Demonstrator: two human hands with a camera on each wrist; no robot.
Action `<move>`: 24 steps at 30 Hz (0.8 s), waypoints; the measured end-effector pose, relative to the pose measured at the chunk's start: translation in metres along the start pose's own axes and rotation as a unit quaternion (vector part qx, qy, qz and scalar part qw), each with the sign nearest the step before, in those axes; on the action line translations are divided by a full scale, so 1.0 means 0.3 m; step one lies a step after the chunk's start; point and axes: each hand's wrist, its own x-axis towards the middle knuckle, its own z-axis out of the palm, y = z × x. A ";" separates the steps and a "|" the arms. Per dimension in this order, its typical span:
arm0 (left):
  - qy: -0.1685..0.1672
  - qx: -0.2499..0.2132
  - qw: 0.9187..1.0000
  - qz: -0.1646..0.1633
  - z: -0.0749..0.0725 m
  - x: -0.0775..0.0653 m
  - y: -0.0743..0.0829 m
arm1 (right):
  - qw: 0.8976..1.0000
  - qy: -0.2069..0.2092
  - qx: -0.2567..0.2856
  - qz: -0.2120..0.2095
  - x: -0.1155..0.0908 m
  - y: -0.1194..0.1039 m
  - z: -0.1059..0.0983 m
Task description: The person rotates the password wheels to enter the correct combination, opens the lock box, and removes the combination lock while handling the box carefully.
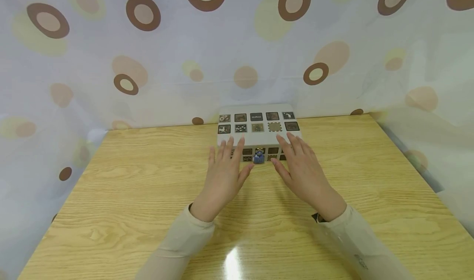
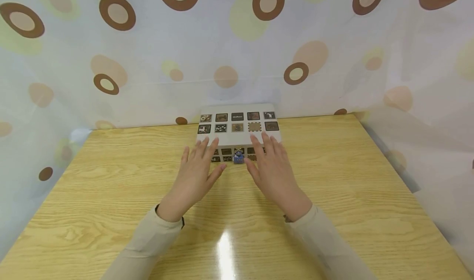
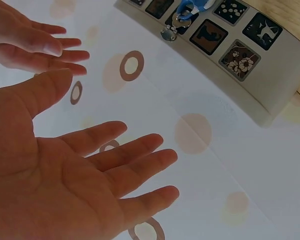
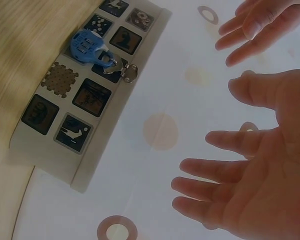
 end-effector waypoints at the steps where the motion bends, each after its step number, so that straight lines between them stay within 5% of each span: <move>1: 0.001 0.000 1.000 0.002 0.002 0.001 -0.001 | 1.000 -0.001 0.002 0.001 0.001 0.002 0.002; 17: 0.020 0.008 0.999 0.036 0.047 0.019 -0.021 | 0.999 -0.032 0.037 0.013 0.013 0.028 0.041; 24: -0.004 0.003 0.999 0.035 0.072 0.028 -0.031 | 0.997 -0.043 0.062 0.023 0.019 0.041 0.057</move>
